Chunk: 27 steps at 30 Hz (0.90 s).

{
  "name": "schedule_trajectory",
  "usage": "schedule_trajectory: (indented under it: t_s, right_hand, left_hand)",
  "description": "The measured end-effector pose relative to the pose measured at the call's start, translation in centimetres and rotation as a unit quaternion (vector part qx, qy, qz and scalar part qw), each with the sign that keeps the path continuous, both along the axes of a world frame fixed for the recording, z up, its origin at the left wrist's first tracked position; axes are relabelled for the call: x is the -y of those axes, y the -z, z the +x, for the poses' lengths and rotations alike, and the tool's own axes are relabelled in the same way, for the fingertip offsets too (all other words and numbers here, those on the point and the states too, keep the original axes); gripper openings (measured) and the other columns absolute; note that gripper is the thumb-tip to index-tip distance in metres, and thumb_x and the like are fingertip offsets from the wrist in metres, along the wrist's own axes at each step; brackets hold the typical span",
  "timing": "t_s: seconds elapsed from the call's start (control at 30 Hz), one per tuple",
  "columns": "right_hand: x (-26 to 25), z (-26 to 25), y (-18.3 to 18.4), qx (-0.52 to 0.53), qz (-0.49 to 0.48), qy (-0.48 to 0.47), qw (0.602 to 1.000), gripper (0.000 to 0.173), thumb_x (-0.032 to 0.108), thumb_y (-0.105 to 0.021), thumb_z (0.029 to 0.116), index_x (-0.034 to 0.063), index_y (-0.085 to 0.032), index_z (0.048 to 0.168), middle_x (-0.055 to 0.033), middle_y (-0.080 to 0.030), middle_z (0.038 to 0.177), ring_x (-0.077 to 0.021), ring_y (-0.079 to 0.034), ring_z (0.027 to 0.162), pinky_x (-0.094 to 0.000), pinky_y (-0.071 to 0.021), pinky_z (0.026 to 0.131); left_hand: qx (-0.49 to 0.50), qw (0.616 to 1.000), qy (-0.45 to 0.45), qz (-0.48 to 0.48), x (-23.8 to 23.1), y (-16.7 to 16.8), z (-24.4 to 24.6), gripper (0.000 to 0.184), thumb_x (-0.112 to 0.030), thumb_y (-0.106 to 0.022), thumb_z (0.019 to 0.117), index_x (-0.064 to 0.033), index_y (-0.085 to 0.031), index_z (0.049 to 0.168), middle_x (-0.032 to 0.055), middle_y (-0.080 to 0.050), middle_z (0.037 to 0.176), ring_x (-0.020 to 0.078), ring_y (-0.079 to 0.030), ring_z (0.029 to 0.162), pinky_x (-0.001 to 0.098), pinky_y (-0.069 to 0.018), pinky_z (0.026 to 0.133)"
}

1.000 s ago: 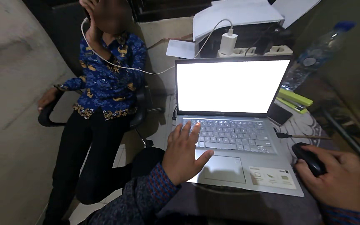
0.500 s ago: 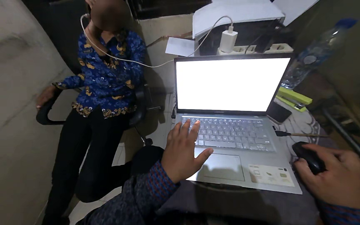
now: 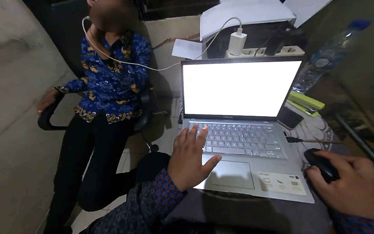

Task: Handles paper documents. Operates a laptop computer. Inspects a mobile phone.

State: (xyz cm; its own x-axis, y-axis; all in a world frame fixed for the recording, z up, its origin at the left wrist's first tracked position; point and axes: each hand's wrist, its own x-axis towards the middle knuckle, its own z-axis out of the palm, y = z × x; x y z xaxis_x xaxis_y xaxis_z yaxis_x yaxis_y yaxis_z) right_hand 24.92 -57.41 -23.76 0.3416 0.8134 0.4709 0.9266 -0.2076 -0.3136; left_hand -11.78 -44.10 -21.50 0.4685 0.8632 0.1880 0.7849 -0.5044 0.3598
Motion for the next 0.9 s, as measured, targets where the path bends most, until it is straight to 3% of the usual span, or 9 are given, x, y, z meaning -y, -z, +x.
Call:
schedule_trajectory:
  t_s: [0.9]
  right_hand:
    - [-0.13,0.33,0.51,0.006,0.007,-0.009,1.000,0.054,0.044,-0.056,0.0890,0.0083,-0.068,0.127,-0.0327,-0.060,0.121,-0.0507,-0.060,0.106,-0.0646,-0.0491,0.086]
  left_hand:
    - [0.017,1.000,-0.002,0.006,0.09,0.12,-0.13,0.091,-0.082,-0.038,0.0902,-0.0223,-0.041,0.158,0.0106,-0.045,0.158,0.0367,-0.038,0.147,0.0616,-0.0352,0.115]
